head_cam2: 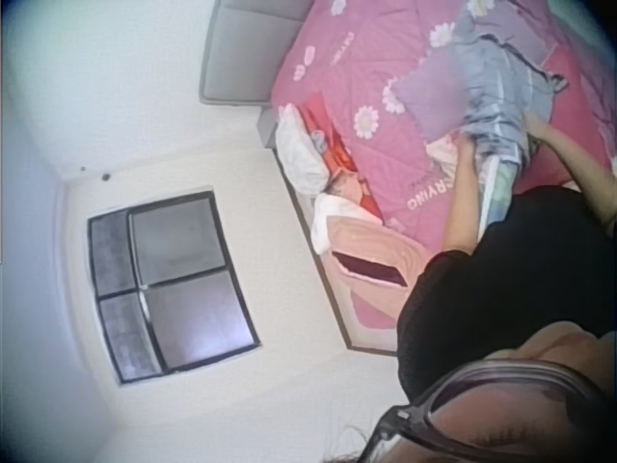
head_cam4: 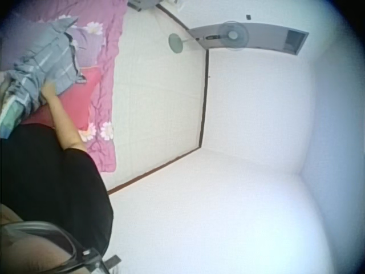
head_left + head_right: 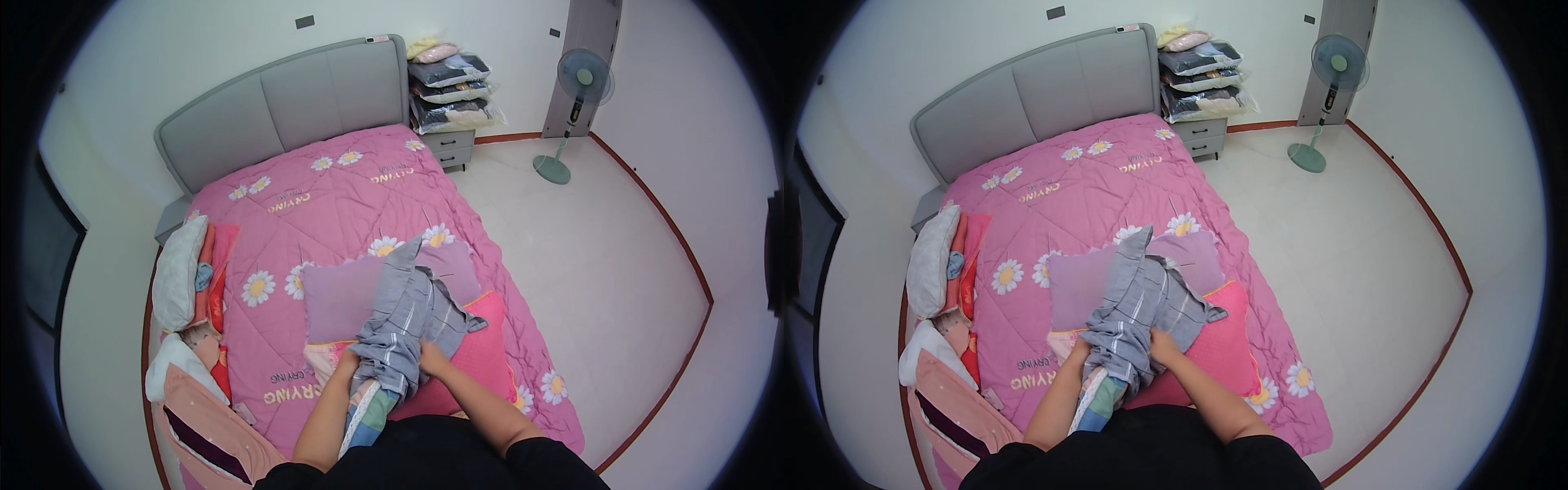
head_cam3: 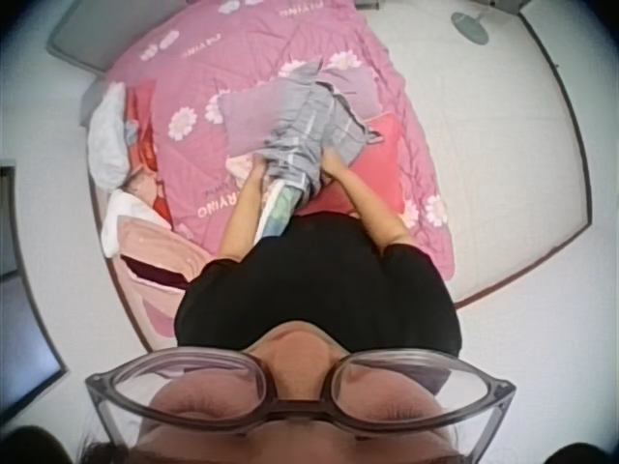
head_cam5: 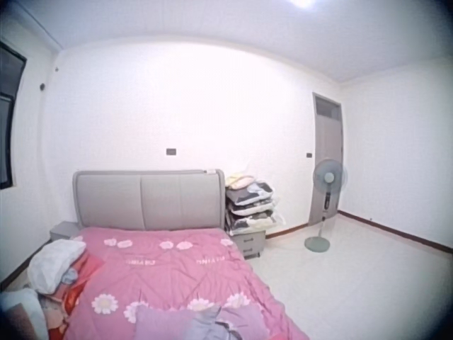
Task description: The person folds a gray and white striped fabric item on top of a pink bedsheet, then picks up a pink pillowcase, zips it closed, and places it with other fabric items on the bed.
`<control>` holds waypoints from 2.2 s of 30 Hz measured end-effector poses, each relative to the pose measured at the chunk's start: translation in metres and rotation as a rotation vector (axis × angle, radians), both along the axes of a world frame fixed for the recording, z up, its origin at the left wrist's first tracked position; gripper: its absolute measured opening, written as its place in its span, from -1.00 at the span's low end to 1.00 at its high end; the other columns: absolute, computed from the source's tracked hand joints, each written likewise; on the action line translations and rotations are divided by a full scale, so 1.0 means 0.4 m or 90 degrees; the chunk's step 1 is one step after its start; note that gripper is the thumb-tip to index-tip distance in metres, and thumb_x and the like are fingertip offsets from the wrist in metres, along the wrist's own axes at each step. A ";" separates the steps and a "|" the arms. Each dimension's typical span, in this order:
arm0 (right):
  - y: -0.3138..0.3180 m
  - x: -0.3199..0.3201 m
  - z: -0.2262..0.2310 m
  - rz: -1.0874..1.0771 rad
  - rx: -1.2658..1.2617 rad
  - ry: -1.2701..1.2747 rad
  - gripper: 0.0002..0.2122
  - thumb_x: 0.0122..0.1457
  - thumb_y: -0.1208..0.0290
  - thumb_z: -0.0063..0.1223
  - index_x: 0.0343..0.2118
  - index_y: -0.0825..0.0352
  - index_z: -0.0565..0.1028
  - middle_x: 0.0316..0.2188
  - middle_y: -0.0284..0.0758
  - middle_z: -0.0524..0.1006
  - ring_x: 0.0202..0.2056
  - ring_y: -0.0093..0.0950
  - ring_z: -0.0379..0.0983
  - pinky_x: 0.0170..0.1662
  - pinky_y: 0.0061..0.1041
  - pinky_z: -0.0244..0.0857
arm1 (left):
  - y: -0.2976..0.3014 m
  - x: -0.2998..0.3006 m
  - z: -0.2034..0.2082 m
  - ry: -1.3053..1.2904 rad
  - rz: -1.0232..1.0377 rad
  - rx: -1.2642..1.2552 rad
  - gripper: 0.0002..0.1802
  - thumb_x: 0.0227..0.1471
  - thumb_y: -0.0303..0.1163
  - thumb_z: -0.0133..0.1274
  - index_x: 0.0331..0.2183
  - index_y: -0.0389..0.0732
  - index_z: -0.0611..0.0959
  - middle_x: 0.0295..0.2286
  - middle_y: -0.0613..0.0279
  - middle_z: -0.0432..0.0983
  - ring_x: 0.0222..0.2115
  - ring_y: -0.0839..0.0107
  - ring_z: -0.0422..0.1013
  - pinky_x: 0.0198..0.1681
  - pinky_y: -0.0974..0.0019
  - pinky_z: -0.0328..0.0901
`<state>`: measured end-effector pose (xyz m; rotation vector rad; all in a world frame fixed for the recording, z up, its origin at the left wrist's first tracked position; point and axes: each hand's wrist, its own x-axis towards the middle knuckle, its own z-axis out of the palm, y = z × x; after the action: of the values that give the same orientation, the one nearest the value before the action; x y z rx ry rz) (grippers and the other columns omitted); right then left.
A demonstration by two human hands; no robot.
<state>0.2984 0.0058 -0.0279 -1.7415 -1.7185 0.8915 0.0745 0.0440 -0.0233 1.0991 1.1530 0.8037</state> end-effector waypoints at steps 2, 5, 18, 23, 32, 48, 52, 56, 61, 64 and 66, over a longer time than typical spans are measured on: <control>0.048 0.022 0.101 -0.163 0.017 0.104 -0.74 0.01 0.26 -0.15 -0.46 0.42 0.36 -0.54 -0.02 0.42 -0.45 -0.12 0.37 -0.39 -0.30 0.21 | -0.009 -0.003 0.031 0.035 -0.025 0.069 -0.70 -0.02 -0.41 -0.27 -0.26 -0.27 0.48 -0.33 0.20 0.42 -0.38 0.45 0.36 -0.29 0.40 0.28; 0.119 0.080 0.169 -0.271 0.177 0.138 -0.76 0.00 0.28 -0.12 -0.45 0.41 0.37 -0.56 -0.10 0.43 -0.46 -0.19 0.37 -0.39 -0.32 0.21 | -0.016 0.012 0.053 -0.027 -0.031 0.013 -0.70 -0.02 -0.43 -0.28 -0.25 -0.28 0.48 -0.31 0.20 0.42 -0.35 0.45 0.35 -0.26 0.41 0.26; 0.362 0.151 0.172 -0.074 0.162 0.303 -0.74 0.05 0.40 -0.22 -0.24 0.44 0.37 -0.33 -0.30 0.42 -0.27 -0.50 0.31 -0.19 -0.60 0.16 | -0.052 0.063 0.054 -0.039 -0.059 0.087 -0.71 -0.02 -0.46 -0.22 -0.21 -0.30 0.44 -0.28 0.21 0.40 -0.28 0.45 0.31 -0.18 0.40 0.21; 0.308 0.107 0.205 -0.037 0.293 0.406 -0.80 0.04 0.44 -0.21 -0.33 0.44 0.37 -0.45 -0.40 0.39 -0.38 -0.59 0.27 -0.28 -0.62 0.15 | -0.064 0.046 -0.009 -0.253 -0.045 0.025 -0.72 -0.02 -0.46 -0.22 -0.22 -0.30 0.44 -0.27 0.19 0.39 -0.27 0.45 0.31 -0.18 0.41 0.21; 0.393 0.159 0.247 -0.135 0.349 0.326 -0.84 -0.07 0.42 -0.08 -0.46 0.42 0.42 -0.52 -0.23 0.48 -0.46 -0.42 0.39 -0.43 -0.46 0.20 | -0.090 0.096 0.003 -0.151 -0.051 -0.019 -0.75 -0.03 -0.47 -0.20 -0.26 -0.27 0.46 -0.36 0.28 0.40 -0.35 0.51 0.31 -0.26 0.44 0.23; 0.225 0.048 0.489 -0.006 0.208 0.143 -0.74 -0.15 0.40 -0.01 -0.35 0.39 0.41 -0.46 -0.20 0.43 -0.37 -0.34 0.37 -0.32 -0.47 0.22 | -0.050 0.066 -0.131 -0.085 -0.044 0.060 -0.71 -0.07 -0.35 -0.13 -0.28 -0.29 0.48 -0.38 0.22 0.45 -0.35 0.47 0.33 -0.27 0.41 0.22; 0.268 0.034 0.484 -0.029 0.539 -0.148 -0.71 -0.14 0.45 -0.04 -0.28 0.37 0.38 -0.31 -0.20 0.39 -0.28 -0.33 0.32 -0.24 -0.47 0.19 | -0.034 0.065 -0.166 -0.106 -0.016 0.057 -0.72 -0.08 -0.37 -0.12 -0.28 -0.29 0.48 -0.36 0.18 0.45 -0.34 0.46 0.35 -0.27 0.41 0.23; 0.276 0.070 0.434 -0.052 0.612 -0.047 -0.76 -0.11 0.45 -0.06 -0.32 0.37 0.38 -0.39 -0.21 0.40 -0.34 -0.30 0.32 -0.26 -0.44 0.19 | -0.029 0.065 -0.149 -0.099 -0.025 0.078 -0.74 -0.08 -0.40 -0.13 -0.29 -0.30 0.49 -0.36 0.17 0.46 -0.34 0.45 0.35 -0.26 0.42 0.23; 0.152 0.074 0.310 -0.243 0.262 0.088 -0.84 -0.02 0.39 -0.13 -0.49 0.40 0.34 -0.58 -0.16 0.37 -0.47 -0.23 0.30 -0.40 -0.39 0.16 | -0.035 0.041 -0.141 -0.053 -0.026 0.122 -0.72 -0.07 -0.41 -0.15 -0.26 -0.30 0.47 -0.33 0.16 0.44 -0.32 0.46 0.34 -0.25 0.42 0.22; 0.119 0.038 0.247 -0.230 0.225 0.050 -0.82 0.02 0.37 -0.18 -0.53 0.41 0.31 -0.60 -0.11 0.36 -0.48 -0.18 0.30 -0.42 -0.32 0.14 | -0.040 0.069 -0.097 -0.090 -0.022 0.103 -0.70 -0.05 -0.39 -0.19 -0.24 -0.28 0.46 -0.30 0.14 0.43 -0.31 0.44 0.34 -0.24 0.41 0.22; 0.117 0.011 0.237 -0.258 0.214 -0.006 -0.81 0.03 0.37 -0.21 -0.56 0.42 0.30 -0.57 -0.06 0.36 -0.46 -0.13 0.29 -0.42 -0.26 0.12 | -0.043 0.070 -0.070 -0.100 -0.031 0.105 -0.69 -0.05 -0.39 -0.21 -0.23 -0.27 0.45 -0.29 0.13 0.42 -0.30 0.43 0.34 -0.23 0.40 0.22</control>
<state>0.3027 0.0527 0.0669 -1.7668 -1.3527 0.3917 0.1026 0.0269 -0.0515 1.1734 0.9382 0.9421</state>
